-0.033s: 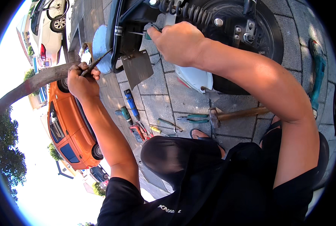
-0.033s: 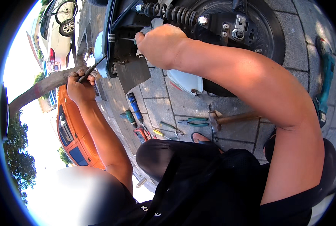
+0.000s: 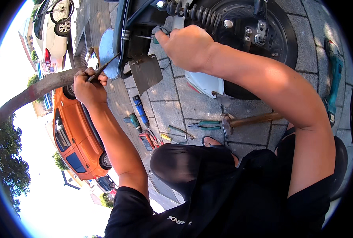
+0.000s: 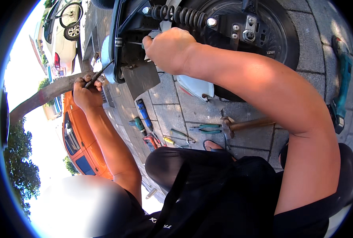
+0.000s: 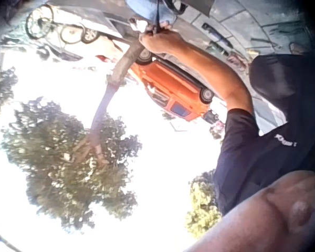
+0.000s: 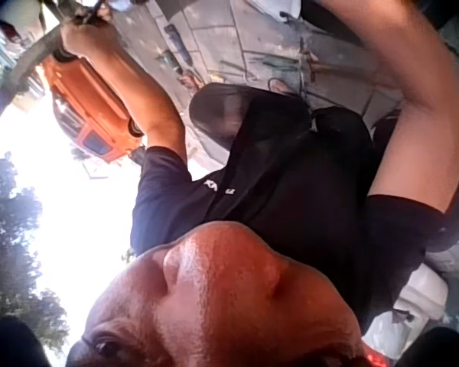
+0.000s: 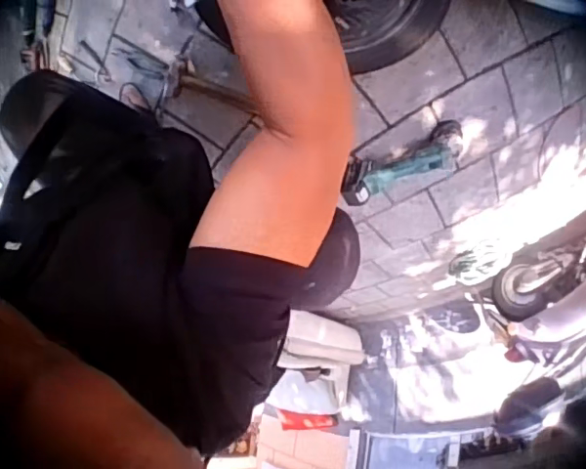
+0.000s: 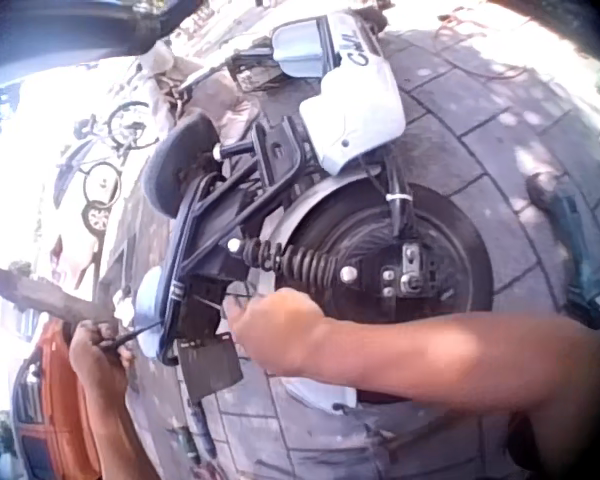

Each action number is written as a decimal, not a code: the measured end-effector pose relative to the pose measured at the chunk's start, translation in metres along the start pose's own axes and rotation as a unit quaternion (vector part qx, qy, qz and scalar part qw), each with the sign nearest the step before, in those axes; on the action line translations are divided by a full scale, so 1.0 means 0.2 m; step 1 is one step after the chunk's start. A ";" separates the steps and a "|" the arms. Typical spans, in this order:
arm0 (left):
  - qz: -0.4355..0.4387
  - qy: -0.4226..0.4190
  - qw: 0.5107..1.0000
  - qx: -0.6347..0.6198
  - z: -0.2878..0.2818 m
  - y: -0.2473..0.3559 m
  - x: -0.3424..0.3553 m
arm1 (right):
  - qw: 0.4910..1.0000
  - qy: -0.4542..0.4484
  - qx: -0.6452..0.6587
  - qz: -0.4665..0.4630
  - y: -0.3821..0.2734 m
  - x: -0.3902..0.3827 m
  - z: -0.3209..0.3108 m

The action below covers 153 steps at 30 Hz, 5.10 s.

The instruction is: The person uses a screwdriver to adjust components near the rear wheel of a white scooter. They then switch to an angle grinder to cut or grind a metal part on the scooter's frame, creating sparks.

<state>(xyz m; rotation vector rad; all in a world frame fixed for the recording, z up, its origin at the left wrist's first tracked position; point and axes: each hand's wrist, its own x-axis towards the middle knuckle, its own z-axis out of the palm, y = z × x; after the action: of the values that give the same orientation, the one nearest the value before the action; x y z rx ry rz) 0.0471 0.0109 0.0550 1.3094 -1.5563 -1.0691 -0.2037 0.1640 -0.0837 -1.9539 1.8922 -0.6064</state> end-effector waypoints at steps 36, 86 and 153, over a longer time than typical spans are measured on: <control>-0.015 0.026 0.999 0.027 0.04 0.03 0.02 | 0.587 -0.138 0.754 0.261 0.05 -0.01 -0.05; -0.013 0.013 0.999 0.033 0.07 0.04 0.01 | 0.992 0.058 0.113 0.028 0.05 0.00 -0.02; 0.366 0.137 0.898 -0.201 0.07 -0.33 0.16 | 0.760 -0.032 0.538 0.363 -0.14 0.01 -0.17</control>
<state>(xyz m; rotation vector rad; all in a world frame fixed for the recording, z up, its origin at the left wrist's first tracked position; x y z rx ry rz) 0.0497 -0.0252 -0.0108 0.4800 -1.3389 -0.6296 -0.1982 0.1647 -0.0392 -0.4482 1.4762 -1.0079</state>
